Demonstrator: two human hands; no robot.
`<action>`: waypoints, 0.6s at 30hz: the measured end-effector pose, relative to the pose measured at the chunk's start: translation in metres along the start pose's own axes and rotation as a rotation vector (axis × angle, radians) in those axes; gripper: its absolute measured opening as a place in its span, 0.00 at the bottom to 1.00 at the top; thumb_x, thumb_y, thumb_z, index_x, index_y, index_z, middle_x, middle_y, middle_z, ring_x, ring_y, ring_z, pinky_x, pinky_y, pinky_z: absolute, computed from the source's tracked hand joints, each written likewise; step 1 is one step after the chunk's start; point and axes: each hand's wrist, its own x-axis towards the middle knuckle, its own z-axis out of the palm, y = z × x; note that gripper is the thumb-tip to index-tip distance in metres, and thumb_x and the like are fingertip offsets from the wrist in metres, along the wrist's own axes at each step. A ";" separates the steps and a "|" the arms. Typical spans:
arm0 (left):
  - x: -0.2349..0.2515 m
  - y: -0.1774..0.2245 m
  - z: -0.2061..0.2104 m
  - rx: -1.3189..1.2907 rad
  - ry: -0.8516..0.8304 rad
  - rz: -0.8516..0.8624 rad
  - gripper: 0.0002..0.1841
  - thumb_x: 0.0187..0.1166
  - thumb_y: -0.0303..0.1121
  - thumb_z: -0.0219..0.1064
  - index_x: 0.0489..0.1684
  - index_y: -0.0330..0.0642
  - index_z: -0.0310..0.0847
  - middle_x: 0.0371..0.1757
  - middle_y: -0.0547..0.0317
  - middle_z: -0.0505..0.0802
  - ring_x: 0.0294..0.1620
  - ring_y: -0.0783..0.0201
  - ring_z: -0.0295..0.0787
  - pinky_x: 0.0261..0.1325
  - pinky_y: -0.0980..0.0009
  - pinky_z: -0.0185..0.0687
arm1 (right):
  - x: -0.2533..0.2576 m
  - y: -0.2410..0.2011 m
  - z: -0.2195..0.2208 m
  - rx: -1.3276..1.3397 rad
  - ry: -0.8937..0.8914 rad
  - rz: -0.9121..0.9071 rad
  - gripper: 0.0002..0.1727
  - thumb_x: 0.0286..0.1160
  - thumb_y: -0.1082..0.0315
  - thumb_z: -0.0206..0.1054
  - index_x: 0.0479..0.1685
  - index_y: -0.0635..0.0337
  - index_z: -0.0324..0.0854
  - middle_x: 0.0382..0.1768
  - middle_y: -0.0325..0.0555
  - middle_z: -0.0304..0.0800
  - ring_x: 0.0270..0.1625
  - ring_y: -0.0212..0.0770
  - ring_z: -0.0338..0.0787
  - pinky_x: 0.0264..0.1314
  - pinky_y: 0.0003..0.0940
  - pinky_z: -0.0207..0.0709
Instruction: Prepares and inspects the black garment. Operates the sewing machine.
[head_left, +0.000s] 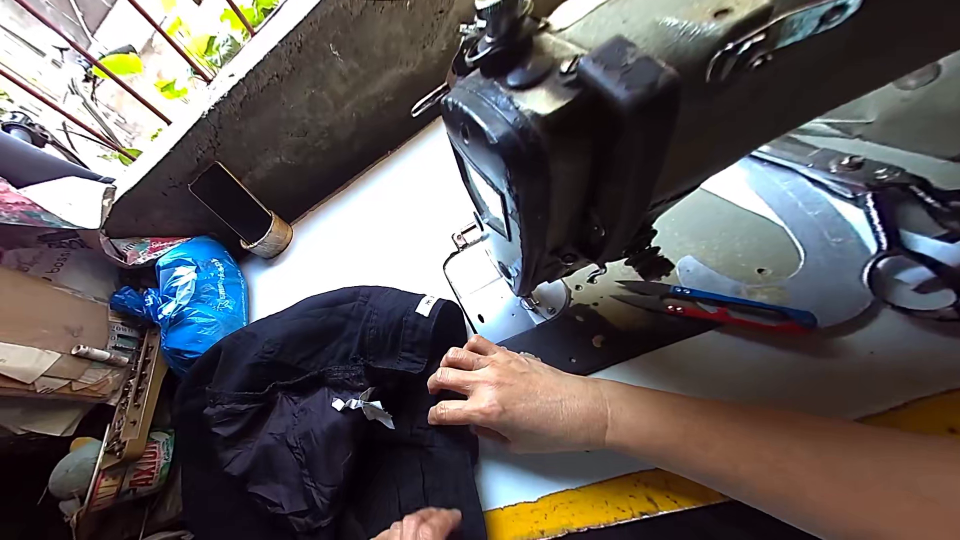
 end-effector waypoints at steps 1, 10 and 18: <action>0.005 0.004 0.002 0.032 0.015 -0.017 0.24 0.64 0.42 0.80 0.53 0.31 0.88 0.51 0.40 0.95 0.47 0.48 0.92 0.52 0.53 0.80 | 0.000 0.000 0.000 0.001 0.006 0.002 0.18 0.59 0.72 0.68 0.47 0.43 0.93 0.47 0.39 0.90 0.55 0.46 0.86 0.53 0.43 0.75; 0.038 -0.009 -0.001 -0.231 0.023 -0.073 0.24 0.62 0.10 0.56 0.58 0.23 0.87 0.59 0.38 0.94 0.61 0.53 0.93 0.69 0.63 0.84 | 0.001 0.000 0.000 0.036 0.058 0.002 0.13 0.68 0.74 0.65 0.41 0.46 0.92 0.38 0.37 0.89 0.49 0.44 0.85 0.50 0.41 0.72; 0.038 -0.030 -0.017 -0.897 -0.045 -0.355 0.28 0.66 0.09 0.50 0.71 0.17 0.67 0.68 0.46 0.88 0.59 0.73 0.91 0.63 0.74 0.86 | 0.002 -0.003 0.003 0.034 0.204 -0.010 0.12 0.83 0.60 0.59 0.42 0.47 0.90 0.36 0.37 0.86 0.44 0.39 0.84 0.49 0.38 0.69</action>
